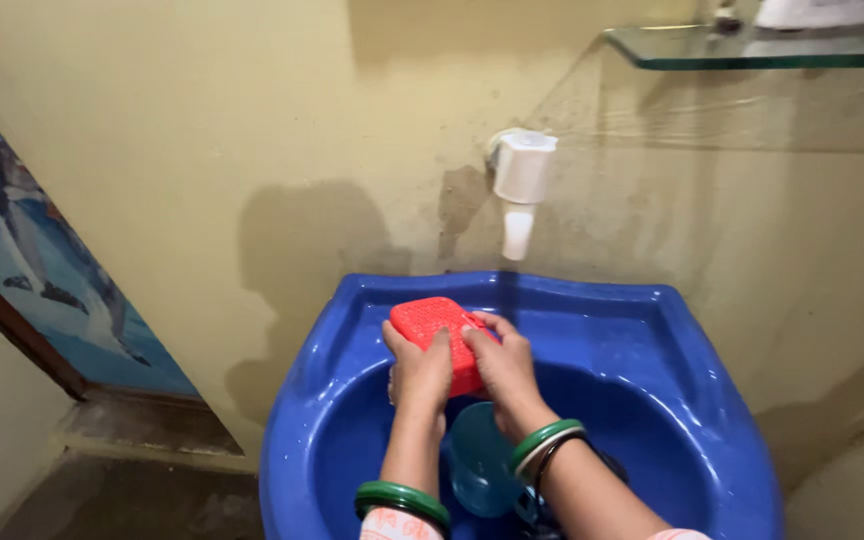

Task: The person organizes bathroom items by moving a toothpaste tube, a black bottle, a small clear bottle, a white pump bottle, and a red container from a blue sink onto a glass shelf. The person then rinses a dark cloth in the sink using a blue cup and places the cloth on the shelf.

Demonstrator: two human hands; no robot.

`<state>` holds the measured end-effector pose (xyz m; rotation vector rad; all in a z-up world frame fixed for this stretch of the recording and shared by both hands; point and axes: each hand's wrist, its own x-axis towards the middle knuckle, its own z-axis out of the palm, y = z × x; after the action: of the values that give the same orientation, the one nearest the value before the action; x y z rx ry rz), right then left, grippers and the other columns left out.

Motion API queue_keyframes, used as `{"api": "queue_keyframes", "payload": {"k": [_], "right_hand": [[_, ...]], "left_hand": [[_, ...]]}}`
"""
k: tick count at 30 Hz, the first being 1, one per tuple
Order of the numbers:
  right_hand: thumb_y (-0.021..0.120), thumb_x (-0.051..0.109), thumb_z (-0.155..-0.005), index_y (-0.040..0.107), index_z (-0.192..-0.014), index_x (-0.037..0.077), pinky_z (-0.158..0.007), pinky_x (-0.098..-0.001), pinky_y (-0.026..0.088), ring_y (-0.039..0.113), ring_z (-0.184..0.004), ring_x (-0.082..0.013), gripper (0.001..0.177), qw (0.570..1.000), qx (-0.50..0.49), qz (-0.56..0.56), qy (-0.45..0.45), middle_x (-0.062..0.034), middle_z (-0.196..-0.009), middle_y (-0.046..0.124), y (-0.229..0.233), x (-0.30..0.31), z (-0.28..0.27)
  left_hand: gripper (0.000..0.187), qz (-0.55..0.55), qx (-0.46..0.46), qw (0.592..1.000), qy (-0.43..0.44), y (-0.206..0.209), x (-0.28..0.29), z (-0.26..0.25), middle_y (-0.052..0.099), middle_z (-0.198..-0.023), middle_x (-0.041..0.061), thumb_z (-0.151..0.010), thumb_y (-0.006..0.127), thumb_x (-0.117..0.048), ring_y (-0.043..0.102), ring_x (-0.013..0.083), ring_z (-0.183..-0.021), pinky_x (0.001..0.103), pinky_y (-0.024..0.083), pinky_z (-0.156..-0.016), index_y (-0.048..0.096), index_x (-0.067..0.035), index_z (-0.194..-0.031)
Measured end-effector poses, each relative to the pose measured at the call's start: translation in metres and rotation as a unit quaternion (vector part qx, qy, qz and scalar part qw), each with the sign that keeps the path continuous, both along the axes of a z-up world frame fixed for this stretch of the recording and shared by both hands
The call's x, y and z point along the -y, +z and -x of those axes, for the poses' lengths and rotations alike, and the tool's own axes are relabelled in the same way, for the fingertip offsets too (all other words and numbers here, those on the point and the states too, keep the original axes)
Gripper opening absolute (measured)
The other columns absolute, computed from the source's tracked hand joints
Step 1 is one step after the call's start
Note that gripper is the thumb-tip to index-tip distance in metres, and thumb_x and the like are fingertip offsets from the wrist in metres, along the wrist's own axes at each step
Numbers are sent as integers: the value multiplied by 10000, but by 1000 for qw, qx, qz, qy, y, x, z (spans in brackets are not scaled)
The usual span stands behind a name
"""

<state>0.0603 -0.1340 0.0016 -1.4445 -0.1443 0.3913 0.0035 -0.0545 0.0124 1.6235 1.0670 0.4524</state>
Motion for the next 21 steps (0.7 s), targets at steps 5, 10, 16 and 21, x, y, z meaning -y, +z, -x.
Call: {"api": "queue_keyframes", "payload": {"k": [5, 10, 16, 21], "right_hand": [[677, 100, -853, 754, -1145, 21, -751, -316, 557, 680, -850, -162, 312, 998, 46, -31, -24, -94, -990, 760, -3, 52, -18], [660, 54, -844, 773, -1154, 1, -797, -292, 556, 703, -880, -149, 335, 996, 80, -29, -27, -98, -1016, 790, 10, 108, -23], [644, 118, -899, 738, -1196, 21, -808, -271, 546, 694, -912, -119, 326, 990, 127, -30, -54, -76, -1053, 783, 18, 171, -24], [613, 180, -908, 715, -1221, 64, -657, -359, 567, 701, -863, -197, 350, 996, 10, -92, -11, -88, -1030, 745, 55, 237, -34]], "left_hand": [[1008, 30, 18, 999, -10, 7, 56, 2, 600, -1386, 253, -888, 634, -439, 587, 417, -1301, 457, 469, -1092, -3, -244, -1645], [1039, 20, 24, 999, -33, 16, 109, 1, 605, -1374, 272, -887, 636, -434, 591, 434, -1292, 456, 471, -1094, -31, -193, -1647], [1081, -25, 15, 998, -47, 39, 180, 1, 594, -1376, 311, -865, 653, -514, 569, 455, -1309, 469, 446, -1110, -11, -194, -1656], [1171, -49, 93, 991, -78, 76, 222, 8, 420, -1494, 295, -698, 808, -594, 391, 410, -1440, 450, 446, -1119, 212, -111, -1582]]}}
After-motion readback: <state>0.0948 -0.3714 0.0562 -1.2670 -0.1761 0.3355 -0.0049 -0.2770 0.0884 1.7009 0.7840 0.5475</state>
